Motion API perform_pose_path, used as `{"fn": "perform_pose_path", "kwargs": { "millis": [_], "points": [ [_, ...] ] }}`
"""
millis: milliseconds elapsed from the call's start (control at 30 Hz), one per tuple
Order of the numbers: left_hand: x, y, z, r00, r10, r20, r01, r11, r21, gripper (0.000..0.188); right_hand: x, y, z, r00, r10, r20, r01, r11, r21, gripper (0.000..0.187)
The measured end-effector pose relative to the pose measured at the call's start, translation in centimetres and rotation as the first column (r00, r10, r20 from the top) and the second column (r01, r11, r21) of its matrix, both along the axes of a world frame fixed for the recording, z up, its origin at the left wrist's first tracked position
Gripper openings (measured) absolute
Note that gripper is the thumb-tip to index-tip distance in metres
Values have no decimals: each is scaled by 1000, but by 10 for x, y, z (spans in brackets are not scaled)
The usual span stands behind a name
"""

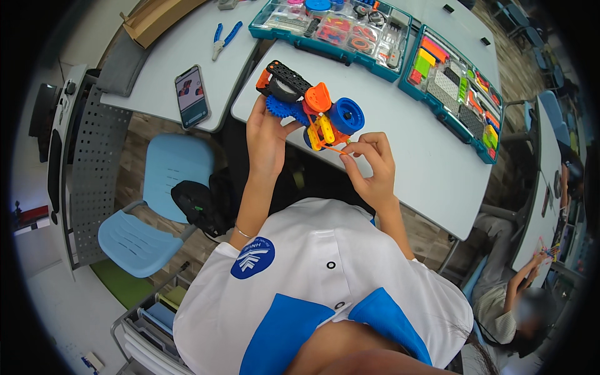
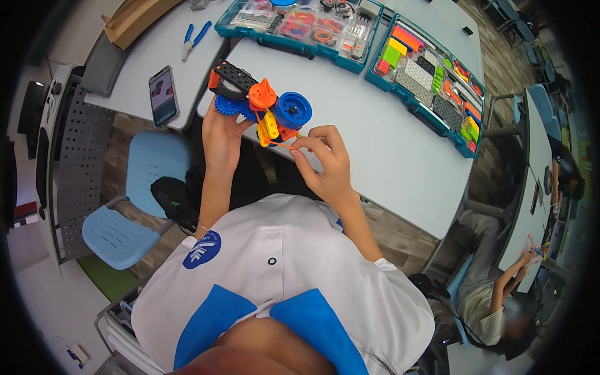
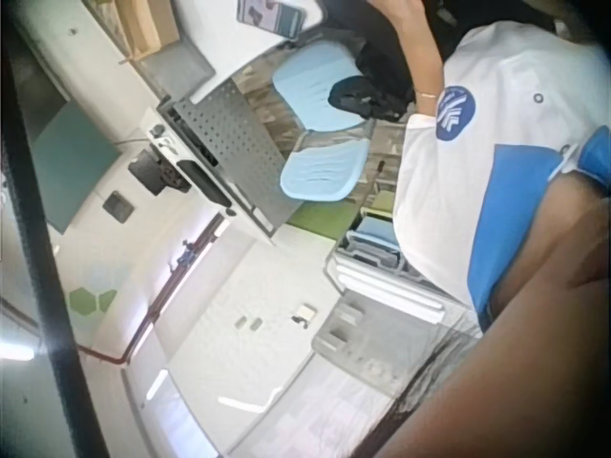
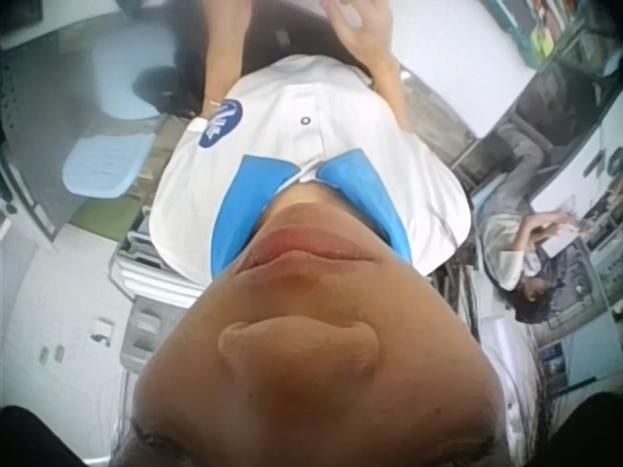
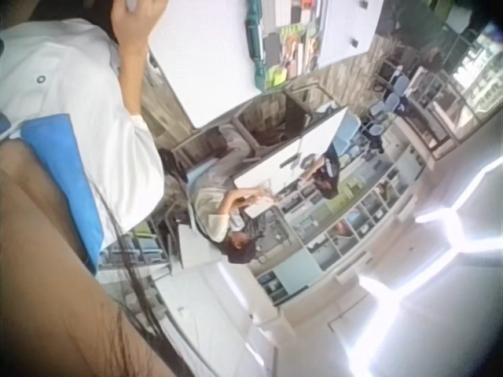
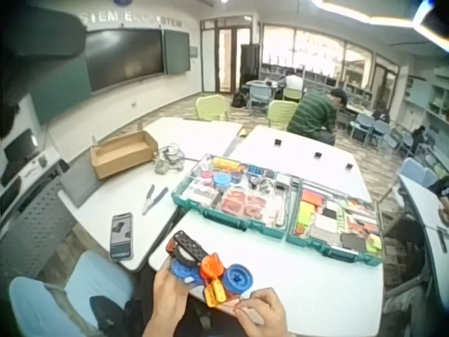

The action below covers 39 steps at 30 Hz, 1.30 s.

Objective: The person assembles a small toy vehicle using colorful plastic building blocks. They connect wheels and frame pieces, then disassemble and reconfigure the structure by hand.

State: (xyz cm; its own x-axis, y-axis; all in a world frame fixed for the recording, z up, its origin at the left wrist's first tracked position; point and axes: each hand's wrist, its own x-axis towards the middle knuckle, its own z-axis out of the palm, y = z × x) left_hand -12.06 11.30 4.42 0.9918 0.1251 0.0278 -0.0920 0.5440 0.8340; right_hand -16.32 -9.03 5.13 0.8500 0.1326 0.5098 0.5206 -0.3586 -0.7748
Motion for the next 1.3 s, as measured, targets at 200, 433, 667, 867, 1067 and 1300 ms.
{"fn": "perform_pose_path", "kwargs": {
  "millis": [200,433,667,867,1067,1300],
  "points": [
    [14,8,7,996,88,20,-89,995,48,30,19,-12,9,996,84,27,-80,986,-144,12],
    [16,-8,0,984,161,-70,-149,976,156,29,35,11,35,991,66,118,-52,992,-116,15],
    [25,-8,-25,988,37,-148,-40,999,-17,31,40,18,31,989,131,73,-125,988,-91,34],
    [31,-12,-19,976,-53,-211,33,995,-98,37,53,10,28,999,38,3,-37,993,-116,59],
    [33,-27,-11,942,-183,-281,181,983,-33,43,60,3,0,919,206,-335,-126,961,246,54],
    [36,-33,-16,912,-297,-283,331,940,81,47,66,-8,-13,974,136,-182,-109,983,147,52]
  ]
}}
